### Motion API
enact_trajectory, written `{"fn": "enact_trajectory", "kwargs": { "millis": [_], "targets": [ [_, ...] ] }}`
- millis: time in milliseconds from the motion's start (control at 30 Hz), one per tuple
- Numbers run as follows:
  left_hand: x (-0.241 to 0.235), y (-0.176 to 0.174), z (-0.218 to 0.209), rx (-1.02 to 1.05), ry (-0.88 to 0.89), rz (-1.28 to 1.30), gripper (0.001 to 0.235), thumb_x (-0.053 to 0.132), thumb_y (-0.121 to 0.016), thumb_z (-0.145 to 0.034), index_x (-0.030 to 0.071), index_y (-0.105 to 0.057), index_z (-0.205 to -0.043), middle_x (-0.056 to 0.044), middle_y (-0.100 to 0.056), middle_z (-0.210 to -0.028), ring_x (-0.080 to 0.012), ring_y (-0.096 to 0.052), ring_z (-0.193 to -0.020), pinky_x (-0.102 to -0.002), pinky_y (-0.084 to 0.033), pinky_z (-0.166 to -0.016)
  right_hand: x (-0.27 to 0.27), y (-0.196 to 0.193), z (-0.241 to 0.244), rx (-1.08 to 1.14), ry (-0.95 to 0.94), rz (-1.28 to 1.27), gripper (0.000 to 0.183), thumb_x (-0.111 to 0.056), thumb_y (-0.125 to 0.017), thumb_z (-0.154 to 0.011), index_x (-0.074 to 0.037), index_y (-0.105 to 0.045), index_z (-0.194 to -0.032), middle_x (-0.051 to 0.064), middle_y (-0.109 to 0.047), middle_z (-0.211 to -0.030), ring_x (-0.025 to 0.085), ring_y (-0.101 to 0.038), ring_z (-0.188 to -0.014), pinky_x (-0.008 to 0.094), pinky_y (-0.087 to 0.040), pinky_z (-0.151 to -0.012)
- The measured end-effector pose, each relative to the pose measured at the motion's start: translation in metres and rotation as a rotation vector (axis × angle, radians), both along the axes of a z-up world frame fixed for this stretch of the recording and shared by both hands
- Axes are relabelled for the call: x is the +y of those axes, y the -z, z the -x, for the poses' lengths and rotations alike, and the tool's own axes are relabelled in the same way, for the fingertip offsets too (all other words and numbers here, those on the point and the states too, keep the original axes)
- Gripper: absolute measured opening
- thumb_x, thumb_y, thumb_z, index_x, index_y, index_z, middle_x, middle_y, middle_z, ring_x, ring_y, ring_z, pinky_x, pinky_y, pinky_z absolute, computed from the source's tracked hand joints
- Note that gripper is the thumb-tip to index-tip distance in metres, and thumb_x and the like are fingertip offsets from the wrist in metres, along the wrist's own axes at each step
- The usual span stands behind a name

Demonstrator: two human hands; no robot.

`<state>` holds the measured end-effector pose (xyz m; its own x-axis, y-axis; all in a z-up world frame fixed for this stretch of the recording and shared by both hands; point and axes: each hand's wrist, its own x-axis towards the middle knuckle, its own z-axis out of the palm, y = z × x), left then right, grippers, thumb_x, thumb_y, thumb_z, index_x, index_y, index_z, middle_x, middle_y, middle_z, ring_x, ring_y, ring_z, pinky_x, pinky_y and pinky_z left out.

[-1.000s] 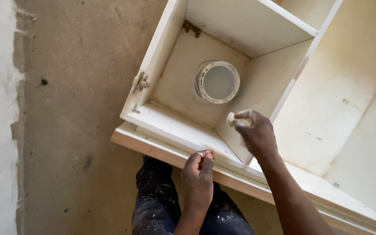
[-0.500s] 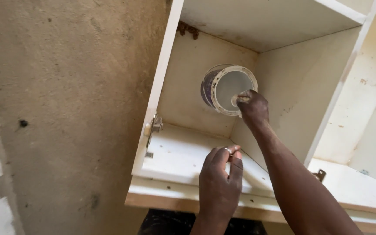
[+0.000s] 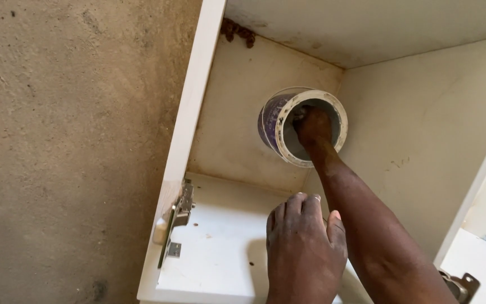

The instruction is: The person uses a cloth to apply white paint to the interior surfaces of a wooden cabinet. They repeatedly dip the cloth into a paint bucket and wipe the shelves, sides, and door frames of the cabinet.

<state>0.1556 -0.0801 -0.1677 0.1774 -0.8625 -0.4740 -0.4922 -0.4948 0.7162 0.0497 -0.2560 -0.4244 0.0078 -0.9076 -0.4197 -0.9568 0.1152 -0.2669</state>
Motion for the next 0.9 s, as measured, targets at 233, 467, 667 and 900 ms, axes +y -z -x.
{"fn": "enact_trajectory", "kwargs": {
  "millis": [233,467,667,900],
  "targets": [
    [-0.012,0.003,-0.008,0.0,-0.009,-0.105,0.037,0.036,-0.06,-0.099,0.008,-0.066,-0.122,-0.012,-0.068,-0.12,-0.0345,-0.058,-0.113,-0.05,-0.039,-0.102,-0.006,0.033,0.01,0.068,-0.054,-0.08,0.023,-0.018,-0.06,-0.089,-0.009,-0.079,-0.099,0.015,-0.077,-0.101,0.035,-0.073,-0.092,0.044,-0.058,-0.081],
    [-0.017,0.006,-0.022,-0.009,-0.025,-0.194,0.042,0.039,-0.059,-0.098,0.007,-0.067,-0.125,-0.012,-0.069,-0.119,-0.0346,-0.059,-0.112,-0.05,-0.042,-0.099,-0.009,0.024,0.012,0.04,0.085,-0.19,0.02,-0.021,-0.07,-0.085,-0.008,-0.077,-0.098,0.014,-0.077,-0.104,0.032,-0.072,-0.097,0.042,-0.056,-0.084],
    [-0.024,0.002,-0.043,-0.003,-0.097,-0.235,0.046,0.044,-0.056,-0.097,0.009,-0.068,-0.126,-0.011,-0.069,-0.121,-0.034,-0.059,-0.115,-0.05,-0.042,-0.1,-0.025,0.042,0.04,0.348,-0.42,-0.472,0.026,-0.015,-0.074,-0.088,-0.023,-0.078,-0.112,-0.001,-0.081,-0.095,0.017,-0.077,-0.074,0.03,-0.063,-0.053],
    [-0.029,0.001,-0.056,0.021,-0.149,-0.296,0.05,0.046,-0.055,-0.097,0.011,-0.065,-0.131,-0.012,-0.067,-0.125,-0.0332,-0.057,-0.121,-0.05,-0.042,-0.102,0.006,-0.09,0.008,-0.239,0.482,-0.612,0.032,-0.012,-0.071,-0.09,-0.016,-0.076,-0.122,0.011,-0.078,-0.106,0.024,-0.074,-0.094,0.039,-0.055,-0.075]
  ]
}}
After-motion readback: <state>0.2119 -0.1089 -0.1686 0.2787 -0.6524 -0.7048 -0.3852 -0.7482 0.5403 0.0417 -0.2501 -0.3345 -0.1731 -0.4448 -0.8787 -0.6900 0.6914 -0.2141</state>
